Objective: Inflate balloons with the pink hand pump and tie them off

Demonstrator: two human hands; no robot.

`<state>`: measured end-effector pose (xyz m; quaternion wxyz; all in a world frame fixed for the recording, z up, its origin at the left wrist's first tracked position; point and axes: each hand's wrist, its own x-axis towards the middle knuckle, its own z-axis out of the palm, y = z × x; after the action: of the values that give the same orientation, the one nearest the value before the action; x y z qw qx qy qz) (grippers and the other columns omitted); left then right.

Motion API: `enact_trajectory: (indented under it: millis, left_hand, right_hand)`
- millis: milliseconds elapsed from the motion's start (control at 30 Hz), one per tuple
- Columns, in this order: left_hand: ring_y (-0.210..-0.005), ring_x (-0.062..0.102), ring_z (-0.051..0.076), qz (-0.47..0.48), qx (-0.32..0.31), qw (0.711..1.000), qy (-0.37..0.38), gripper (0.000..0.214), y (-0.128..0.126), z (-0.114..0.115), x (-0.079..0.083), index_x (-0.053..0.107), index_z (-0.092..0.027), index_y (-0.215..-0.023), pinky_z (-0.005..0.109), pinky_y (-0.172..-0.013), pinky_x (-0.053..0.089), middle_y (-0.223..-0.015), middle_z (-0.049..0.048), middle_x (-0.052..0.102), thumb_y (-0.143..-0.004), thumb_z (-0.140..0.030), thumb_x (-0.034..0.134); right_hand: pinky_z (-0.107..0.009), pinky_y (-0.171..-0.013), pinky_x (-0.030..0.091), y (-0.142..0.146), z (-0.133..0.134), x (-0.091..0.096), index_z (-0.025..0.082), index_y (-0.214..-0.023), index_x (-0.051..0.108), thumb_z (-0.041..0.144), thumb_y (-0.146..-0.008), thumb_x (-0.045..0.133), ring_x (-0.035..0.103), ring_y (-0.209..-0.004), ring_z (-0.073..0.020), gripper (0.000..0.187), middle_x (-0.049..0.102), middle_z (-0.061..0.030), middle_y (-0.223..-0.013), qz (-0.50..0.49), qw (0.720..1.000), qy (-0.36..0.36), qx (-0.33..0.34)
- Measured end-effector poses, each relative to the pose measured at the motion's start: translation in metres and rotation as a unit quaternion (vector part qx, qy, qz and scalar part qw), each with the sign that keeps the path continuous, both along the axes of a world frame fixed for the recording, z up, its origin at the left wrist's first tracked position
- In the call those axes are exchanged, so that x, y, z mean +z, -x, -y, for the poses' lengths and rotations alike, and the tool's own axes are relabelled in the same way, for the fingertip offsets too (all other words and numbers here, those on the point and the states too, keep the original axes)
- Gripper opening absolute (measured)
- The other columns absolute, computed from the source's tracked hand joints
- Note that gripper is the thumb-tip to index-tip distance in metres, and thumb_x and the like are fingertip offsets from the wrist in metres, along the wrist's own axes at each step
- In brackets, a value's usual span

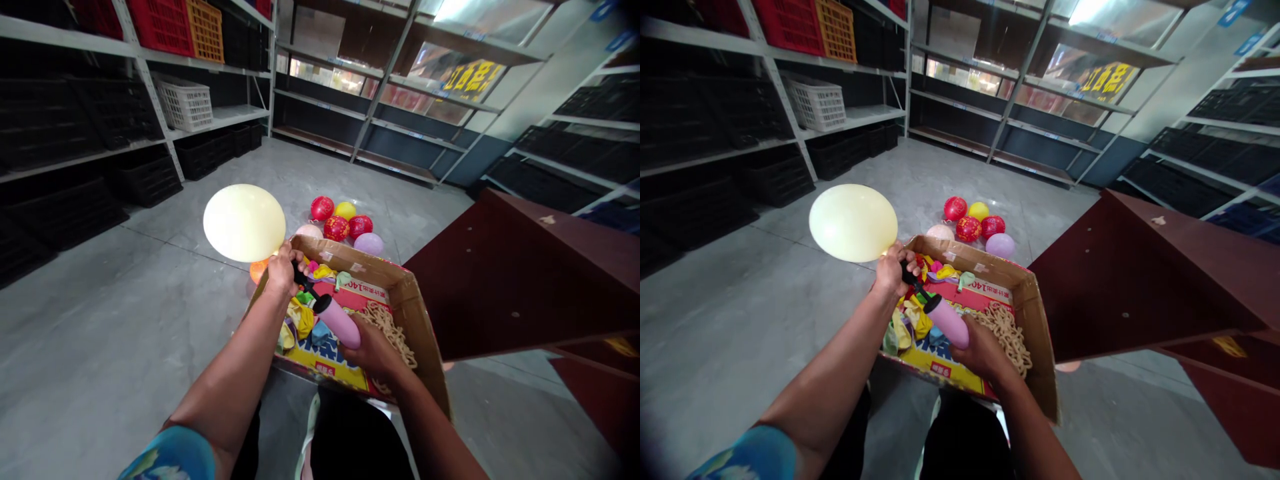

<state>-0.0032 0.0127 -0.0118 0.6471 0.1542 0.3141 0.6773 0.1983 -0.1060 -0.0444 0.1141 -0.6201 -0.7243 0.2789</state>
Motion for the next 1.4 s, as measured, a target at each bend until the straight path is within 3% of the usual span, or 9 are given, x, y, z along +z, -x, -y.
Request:
enact_trajectory:
  millis: [133,233,467,667,867,1100,1233,1400]
  left_hand:
    - [-0.034,0.036,0.007,-0.006,-0.017,1.0,0.006,0.035,-0.005,0.003,0.0,0.033,-0.02,-0.057,0.021,-0.033,0.032,-0.049,-0.003,0.042,-0.082,-0.037,0.051]
    - [-0.034,0.037,0.006,-0.01,-0.015,1.0,0.006,0.037,-0.005,0.006,0.001,0.032,-0.019,-0.057,0.021,-0.034,0.033,-0.049,-0.0027,0.042,-0.081,-0.037,0.053]
    - [-0.034,0.036,0.007,-0.005,0.005,1.0,-0.003,0.034,0.005,0.004,0.008,0.032,-0.02,-0.056,0.022,-0.035,0.034,-0.05,-0.0024,0.042,-0.083,-0.032,0.05]
    - [-0.034,0.037,0.007,0.005,0.02,1.0,0.0,0.033,0.007,0.0,0.006,0.033,-0.019,-0.057,0.022,-0.036,0.035,-0.05,-0.0029,0.042,-0.083,-0.031,0.05]
    - [-0.034,0.037,0.007,-0.003,-0.008,1.0,0.016,0.037,-0.009,0.005,0.001,0.033,-0.019,-0.057,0.021,-0.036,0.034,-0.048,-0.0034,0.041,-0.081,-0.038,0.054]
    - [-0.033,0.036,0.006,-0.008,-0.024,1.0,0.017,0.043,-0.019,0.013,0.001,0.033,-0.019,-0.055,0.021,-0.037,0.035,-0.047,-0.0038,0.041,-0.08,-0.045,0.056]
    - [-0.033,0.036,0.006,-0.013,-0.016,1.0,0.006,0.04,-0.011,0.01,0.003,0.033,-0.019,-0.056,0.021,-0.036,0.034,-0.047,-0.0038,0.041,-0.079,-0.041,0.058]
    - [-0.034,0.037,0.007,-0.025,0.03,0.999,0.005,0.031,0.006,0.004,0.01,0.035,-0.019,-0.059,0.021,-0.036,0.034,-0.049,-0.0039,0.042,-0.081,-0.032,0.051]
  right_hand:
    - [-0.024,-0.06,0.039,0.023,-0.013,0.005,0.019,-0.101,0.055,0.028,-0.066,0.066,0.058,-0.072,-0.0172,0.037,0.067,-0.005,-0.089,-0.016,1.0,-0.003,-0.009]
    - [-0.024,-0.06,0.039,0.024,-0.013,0.003,0.019,-0.1,0.055,0.029,-0.066,0.066,0.058,-0.071,-0.0168,0.037,0.067,-0.0043,-0.087,-0.02,1.0,-0.003,-0.01]
    - [-0.025,-0.066,0.043,-0.023,0.012,-0.002,0.019,-0.097,0.057,0.021,-0.067,0.062,0.058,-0.075,-0.0163,0.031,0.066,-0.0013,-0.086,-0.042,0.999,0.02,0.015]
    - [-0.027,-0.07,0.046,-0.052,0.028,-0.007,0.019,-0.1,0.058,0.017,-0.068,0.058,0.061,-0.079,-0.0189,0.033,0.068,-0.0033,-0.092,-0.055,0.996,0.069,-0.01]
    - [-0.029,-0.07,0.045,-0.028,0.009,-0.011,0.02,-0.105,0.058,0.021,-0.064,0.063,0.06,-0.078,-0.0202,0.041,0.068,-0.004,-0.091,-0.034,0.999,0.031,0.006]
    - [-0.024,-0.059,0.041,0.007,-0.016,-0.007,0.018,-0.097,0.057,0.024,-0.065,0.065,0.057,-0.069,-0.0156,0.033,0.066,-0.0035,-0.084,-0.046,0.999,-0.005,0.019]
    - [-0.023,-0.061,0.043,0.0,-0.009,-0.007,0.018,-0.099,0.057,0.023,-0.066,0.063,0.058,-0.071,-0.0155,0.034,0.066,-0.0021,-0.085,-0.074,0.996,0.026,0.03]
    - [-0.026,-0.068,0.045,-0.03,0.007,-0.007,0.018,-0.103,0.059,0.018,-0.064,0.06,0.06,-0.078,-0.018,0.039,0.068,-0.0021,-0.09,-0.08,0.995,0.052,0.023]
